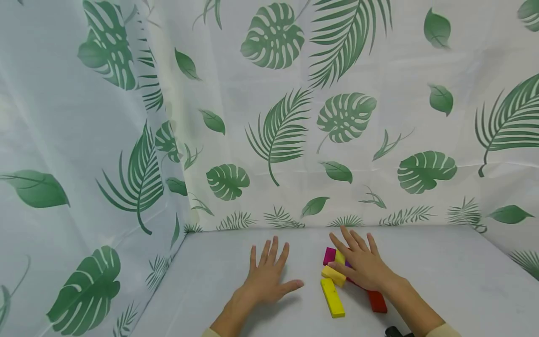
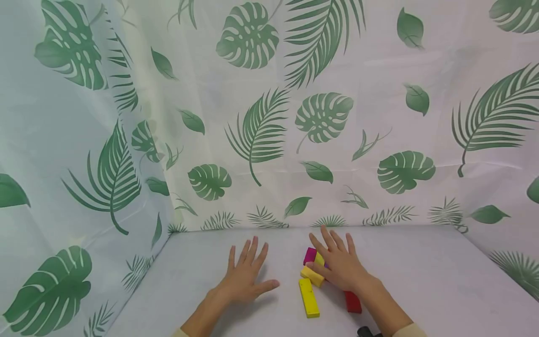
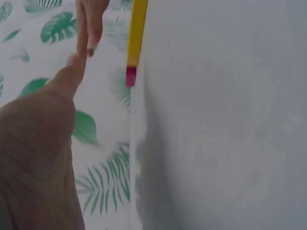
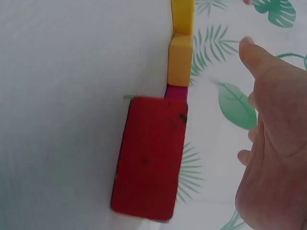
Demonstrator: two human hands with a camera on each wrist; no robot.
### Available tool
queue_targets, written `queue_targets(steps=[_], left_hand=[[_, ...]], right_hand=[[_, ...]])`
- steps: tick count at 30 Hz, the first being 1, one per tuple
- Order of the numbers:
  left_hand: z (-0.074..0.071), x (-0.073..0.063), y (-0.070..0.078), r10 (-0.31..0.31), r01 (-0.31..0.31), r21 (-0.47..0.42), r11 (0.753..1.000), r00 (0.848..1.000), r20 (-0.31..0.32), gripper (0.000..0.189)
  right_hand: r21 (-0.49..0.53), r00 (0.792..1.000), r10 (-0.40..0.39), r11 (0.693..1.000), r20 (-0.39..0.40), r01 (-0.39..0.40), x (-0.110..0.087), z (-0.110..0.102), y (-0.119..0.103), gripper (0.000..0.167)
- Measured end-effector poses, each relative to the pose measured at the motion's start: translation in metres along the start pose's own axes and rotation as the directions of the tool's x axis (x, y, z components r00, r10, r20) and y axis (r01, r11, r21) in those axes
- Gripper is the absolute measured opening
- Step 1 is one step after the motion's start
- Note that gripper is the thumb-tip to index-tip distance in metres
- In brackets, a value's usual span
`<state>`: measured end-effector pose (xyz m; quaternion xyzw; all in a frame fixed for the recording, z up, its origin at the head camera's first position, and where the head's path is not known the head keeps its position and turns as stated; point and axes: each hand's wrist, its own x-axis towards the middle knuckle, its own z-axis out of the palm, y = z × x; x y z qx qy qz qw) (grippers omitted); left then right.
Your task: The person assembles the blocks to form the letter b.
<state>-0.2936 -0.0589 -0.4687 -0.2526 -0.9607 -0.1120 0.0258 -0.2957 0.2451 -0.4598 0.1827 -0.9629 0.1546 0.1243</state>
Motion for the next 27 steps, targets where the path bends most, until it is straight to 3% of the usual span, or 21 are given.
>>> queue_targets(steps=[3, 6, 9, 12, 15, 19, 23, 25, 27], left_hand=[[0.000, -0.004, 0.019, 0.087, -0.086, -0.018, 0.996, 0.990, 0.112, 0.100], [0.000, -0.009, 0.038, 0.192, -0.187, -0.044, 0.981, 0.957, 0.219, 0.096], [0.002, -0.014, 0.053, 0.271, -0.271, -0.041, 0.962, 0.920, 0.282, 0.091], [0.003, -0.018, 0.061, 0.313, -0.325, -0.015, 0.945, 0.893, 0.324, 0.082], [0.003, -0.019, 0.063, 0.319, -0.342, -0.001, 0.940, 0.875, 0.363, 0.075], [0.003, -0.017, 0.060, 0.291, -0.309, -0.018, 0.951, 0.873, 0.391, 0.071], [0.003, -0.013, 0.056, 0.272, -0.273, -0.048, 0.961, 0.893, 0.360, 0.059], [0.003, -0.011, 0.054, 0.262, -0.257, -0.062, 0.964, 0.901, 0.344, 0.049], [0.002, -0.010, 0.052, 0.247, -0.240, -0.064, 0.969, 0.909, 0.335, 0.051]], right_hand=[[-0.021, 1.000, -0.019, 1.000, -0.010, 0.019, 0.000, 0.000, -0.002, 0.083], [-0.053, 0.999, -0.028, 0.998, -0.026, 0.027, 0.000, 0.001, -0.004, 0.082], [-0.050, 0.999, -0.036, 0.998, -0.008, 0.036, 0.000, 0.001, -0.005, 0.082], [0.028, 0.997, -0.066, 0.998, 0.043, 0.065, 0.001, 0.000, -0.006, 0.077], [0.131, 0.988, -0.114, 0.986, 0.100, 0.101, 0.001, -0.004, -0.007, 0.067], [0.199, 0.969, -0.171, 0.971, 0.177, 0.135, 0.001, -0.010, -0.007, 0.052], [0.215, 0.950, -0.206, 0.964, 0.233, 0.156, 0.001, -0.012, -0.006, 0.042], [0.227, 0.943, -0.211, 0.962, 0.258, 0.153, 0.001, -0.012, -0.006, 0.042], [0.228, 0.936, -0.220, 0.961, 0.274, 0.159, 0.001, -0.012, -0.006, 0.043]])
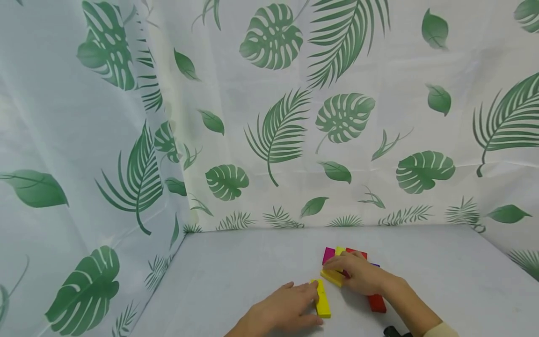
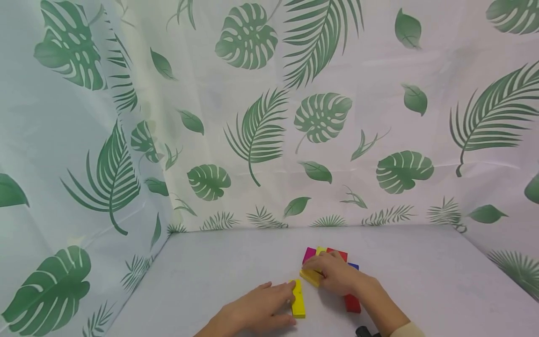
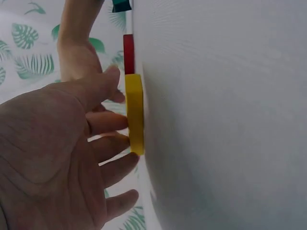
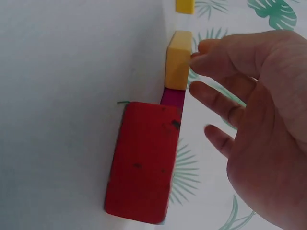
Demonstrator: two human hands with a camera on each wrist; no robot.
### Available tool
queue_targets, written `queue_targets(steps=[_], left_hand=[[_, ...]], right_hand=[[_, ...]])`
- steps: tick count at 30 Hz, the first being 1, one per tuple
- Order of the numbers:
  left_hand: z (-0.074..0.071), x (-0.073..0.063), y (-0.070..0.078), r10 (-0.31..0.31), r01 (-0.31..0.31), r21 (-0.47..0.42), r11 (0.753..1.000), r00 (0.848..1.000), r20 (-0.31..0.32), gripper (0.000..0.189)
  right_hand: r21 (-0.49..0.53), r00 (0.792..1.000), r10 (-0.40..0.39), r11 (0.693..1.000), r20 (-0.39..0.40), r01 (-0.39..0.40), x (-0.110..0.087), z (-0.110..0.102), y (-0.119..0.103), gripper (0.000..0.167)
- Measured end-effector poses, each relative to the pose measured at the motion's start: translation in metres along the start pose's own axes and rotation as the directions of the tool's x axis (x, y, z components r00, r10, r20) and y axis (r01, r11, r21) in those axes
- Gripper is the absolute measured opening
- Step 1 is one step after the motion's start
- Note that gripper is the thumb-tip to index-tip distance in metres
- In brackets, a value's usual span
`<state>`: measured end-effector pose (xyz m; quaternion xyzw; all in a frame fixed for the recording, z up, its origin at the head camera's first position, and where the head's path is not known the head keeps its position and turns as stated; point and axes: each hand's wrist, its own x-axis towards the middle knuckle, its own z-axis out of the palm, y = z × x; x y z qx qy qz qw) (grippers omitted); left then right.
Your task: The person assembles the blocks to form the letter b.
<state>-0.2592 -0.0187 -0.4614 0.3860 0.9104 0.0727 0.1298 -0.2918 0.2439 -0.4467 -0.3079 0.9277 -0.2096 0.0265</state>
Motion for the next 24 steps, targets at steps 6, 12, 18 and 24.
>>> queue_targets(steps=[6, 12, 18, 24], left_hand=[[-0.003, -0.005, -0.007, -0.025, 0.025, 0.011, 1.000, 0.999, -0.033, 0.061], [-0.003, -0.008, -0.003, -0.013, 0.015, 0.051, 0.999, 0.999, -0.046, 0.071], [-0.001, -0.007, 0.000, -0.021, 0.021, 0.104, 0.994, 1.000, -0.007, 0.062], [-0.001, -0.007, -0.004, -0.019, 0.019, 0.009, 1.000, 1.000, -0.011, 0.057]], right_hand=[[-0.028, 0.999, -0.032, 0.999, 0.020, 0.032, 0.000, 0.000, 0.001, 0.037], [-0.017, 0.999, -0.033, 0.999, 0.035, 0.033, 0.002, 0.000, 0.000, 0.032], [-0.005, 0.999, -0.017, 1.000, 0.029, 0.017, 0.007, 0.003, -0.003, 0.029], [-0.024, 1.000, 0.003, 1.000, 0.008, -0.003, 0.010, 0.007, -0.004, 0.031]])
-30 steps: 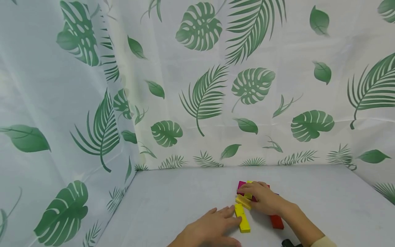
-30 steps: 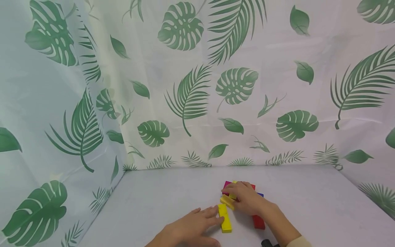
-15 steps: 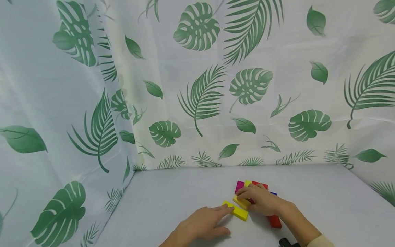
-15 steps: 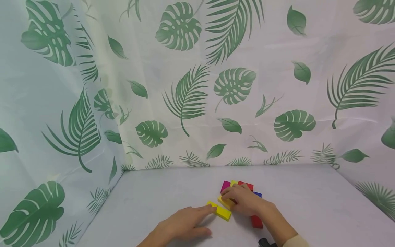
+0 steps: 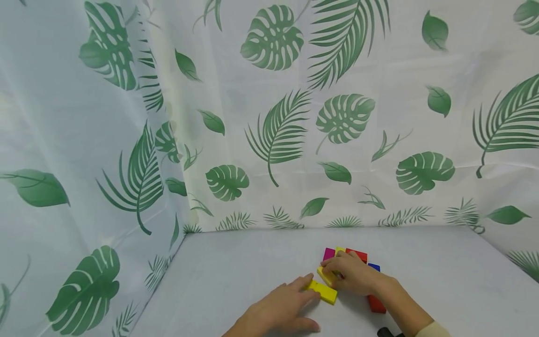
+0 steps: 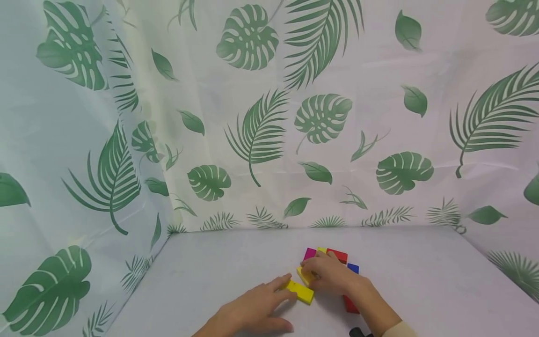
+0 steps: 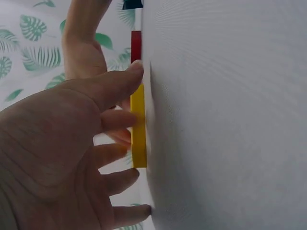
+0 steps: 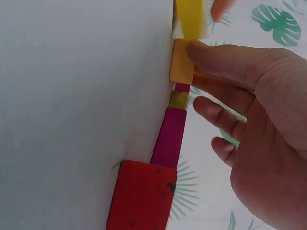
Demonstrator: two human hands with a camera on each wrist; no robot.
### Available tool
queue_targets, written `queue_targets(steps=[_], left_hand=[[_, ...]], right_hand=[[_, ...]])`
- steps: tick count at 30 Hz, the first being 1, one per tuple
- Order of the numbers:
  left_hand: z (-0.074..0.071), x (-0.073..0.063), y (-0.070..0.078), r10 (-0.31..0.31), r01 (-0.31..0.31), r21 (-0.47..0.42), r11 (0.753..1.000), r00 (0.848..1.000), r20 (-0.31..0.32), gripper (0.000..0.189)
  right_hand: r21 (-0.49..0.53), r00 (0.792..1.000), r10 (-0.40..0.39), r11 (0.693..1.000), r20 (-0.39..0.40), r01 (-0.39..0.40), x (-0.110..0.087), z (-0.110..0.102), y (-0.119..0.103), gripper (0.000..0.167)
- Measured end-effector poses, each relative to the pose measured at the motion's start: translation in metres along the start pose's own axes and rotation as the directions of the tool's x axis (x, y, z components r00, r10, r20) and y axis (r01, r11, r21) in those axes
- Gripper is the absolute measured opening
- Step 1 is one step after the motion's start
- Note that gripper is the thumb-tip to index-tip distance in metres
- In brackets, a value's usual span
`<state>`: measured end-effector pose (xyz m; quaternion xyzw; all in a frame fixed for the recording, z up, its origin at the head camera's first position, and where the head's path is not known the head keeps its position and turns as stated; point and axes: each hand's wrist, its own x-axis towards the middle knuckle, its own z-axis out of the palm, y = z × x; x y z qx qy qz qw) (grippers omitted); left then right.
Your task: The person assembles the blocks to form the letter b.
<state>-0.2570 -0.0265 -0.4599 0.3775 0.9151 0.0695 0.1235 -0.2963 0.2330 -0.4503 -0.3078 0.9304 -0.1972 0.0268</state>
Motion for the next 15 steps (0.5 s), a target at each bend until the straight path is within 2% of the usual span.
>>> queue_targets(steps=[4, 7, 11, 15], left_hand=[[0.0009, 0.0011, -0.0013, -0.012, 0.012, -0.054, 0.998, 1.000, 0.006, 0.067], [0.0003, 0.0028, -0.0007, -0.007, 0.007, -0.041, 0.999, 1.000, -0.001, 0.076], [0.0001, 0.0037, -0.0014, 0.034, -0.034, -0.004, 0.999, 0.999, -0.043, 0.063], [0.0016, 0.0029, -0.0026, 0.072, -0.077, -0.035, 0.996, 0.990, -0.119, 0.044]], right_hand=[[0.001, 1.000, 0.000, 1.000, -0.005, 0.000, 0.0011, 0.0008, -0.0007, 0.033], [0.012, 1.000, 0.007, 1.000, 0.001, -0.007, 0.0031, 0.0010, -0.0025, 0.034], [0.044, 0.999, 0.025, 0.999, 0.028, -0.026, 0.0065, 0.0025, -0.0060, 0.036], [0.066, 0.998, 0.038, 0.997, 0.048, -0.041, 0.0076, 0.0042, -0.0086, 0.037]])
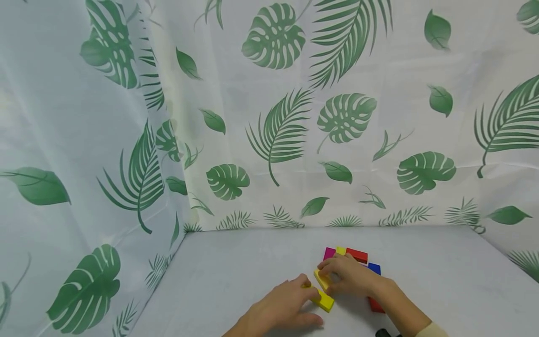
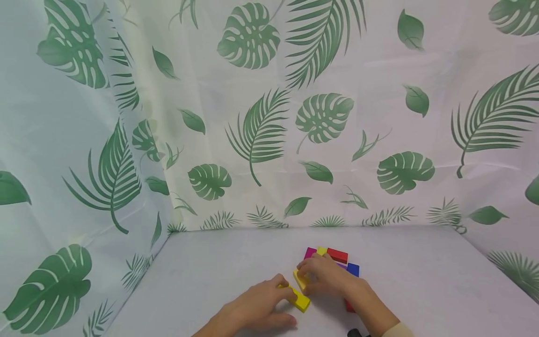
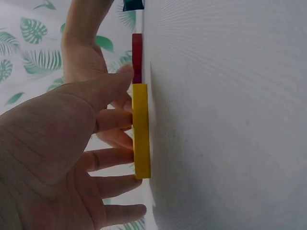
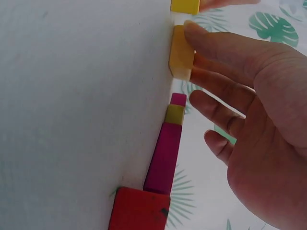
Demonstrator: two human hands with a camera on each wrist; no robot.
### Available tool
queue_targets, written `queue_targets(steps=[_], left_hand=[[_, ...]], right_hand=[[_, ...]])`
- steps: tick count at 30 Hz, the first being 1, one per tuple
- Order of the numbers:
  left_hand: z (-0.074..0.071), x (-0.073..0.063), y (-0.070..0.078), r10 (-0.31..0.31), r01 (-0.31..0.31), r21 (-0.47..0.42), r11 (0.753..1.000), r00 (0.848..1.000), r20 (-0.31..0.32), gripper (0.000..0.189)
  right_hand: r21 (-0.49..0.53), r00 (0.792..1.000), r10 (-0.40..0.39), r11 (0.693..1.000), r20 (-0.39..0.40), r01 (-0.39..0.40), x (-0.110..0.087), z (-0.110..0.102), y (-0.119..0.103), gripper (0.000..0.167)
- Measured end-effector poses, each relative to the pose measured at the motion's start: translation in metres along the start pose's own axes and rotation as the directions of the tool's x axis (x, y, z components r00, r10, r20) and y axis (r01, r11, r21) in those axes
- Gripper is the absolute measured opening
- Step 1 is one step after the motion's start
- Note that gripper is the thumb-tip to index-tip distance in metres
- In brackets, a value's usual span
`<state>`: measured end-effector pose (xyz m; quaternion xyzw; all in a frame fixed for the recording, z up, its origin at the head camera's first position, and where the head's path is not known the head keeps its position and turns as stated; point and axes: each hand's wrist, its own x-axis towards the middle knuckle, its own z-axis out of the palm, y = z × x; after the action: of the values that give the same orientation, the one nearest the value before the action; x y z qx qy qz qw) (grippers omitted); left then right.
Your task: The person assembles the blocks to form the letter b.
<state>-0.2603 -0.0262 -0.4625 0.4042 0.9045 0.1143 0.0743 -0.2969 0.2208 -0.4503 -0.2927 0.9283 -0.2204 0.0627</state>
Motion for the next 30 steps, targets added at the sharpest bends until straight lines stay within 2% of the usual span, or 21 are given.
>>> queue_targets(steps=[3, 9, 12, 16, 18, 21, 25, 27, 30], left_hand=[[0.001, 0.001, 0.002, -0.001, 0.001, -0.001, 1.000, 1.000, -0.023, 0.041], [0.002, 0.000, 0.010, -0.001, -0.002, 0.157, 0.988, 1.000, 0.022, 0.064], [0.002, -0.001, 0.009, 0.003, -0.003, 0.107, 0.994, 1.000, 0.004, 0.054], [0.002, -0.003, 0.003, 0.034, -0.033, 0.021, 0.999, 0.998, -0.047, 0.029], [0.003, -0.005, -0.002, 0.056, -0.055, 0.016, 0.998, 0.996, -0.071, 0.025], [0.003, -0.011, -0.011, 0.079, -0.077, 0.025, 0.997, 0.993, -0.085, 0.034], [0.001, -0.021, -0.023, 0.082, -0.082, 0.009, 0.997, 0.994, -0.073, 0.049], [0.000, -0.024, -0.028, 0.064, -0.065, -0.016, 0.998, 0.996, -0.056, 0.051], [0.000, -0.027, -0.034, 0.032, -0.035, -0.071, 0.997, 0.999, -0.040, 0.052]], right_hand=[[-0.003, 1.000, -0.002, 1.000, 0.006, 0.002, 0.000, -0.001, -0.001, 0.036], [-0.029, 1.000, -0.005, 1.000, 0.005, 0.005, 0.003, -0.004, -0.003, 0.031], [-0.040, 1.000, 0.006, 0.999, -0.003, -0.006, 0.008, -0.004, -0.004, 0.030], [-0.080, 1.000, 0.018, 0.997, -0.019, -0.019, 0.017, -0.003, -0.007, 0.029], [-0.106, 0.999, 0.022, 0.994, -0.030, -0.025, 0.022, -0.002, -0.009, 0.028], [-0.123, 0.998, 0.040, 0.991, -0.040, -0.045, 0.030, -0.001, -0.012, 0.026], [-0.071, 0.995, 0.100, 0.992, -0.027, -0.102, 0.039, 0.001, -0.018, 0.024], [-0.024, 0.991, 0.133, 0.991, -0.015, -0.133, 0.041, 0.002, -0.022, 0.025], [0.048, 0.991, 0.136, 0.990, 0.004, -0.136, 0.045, 0.003, -0.026, 0.025]])
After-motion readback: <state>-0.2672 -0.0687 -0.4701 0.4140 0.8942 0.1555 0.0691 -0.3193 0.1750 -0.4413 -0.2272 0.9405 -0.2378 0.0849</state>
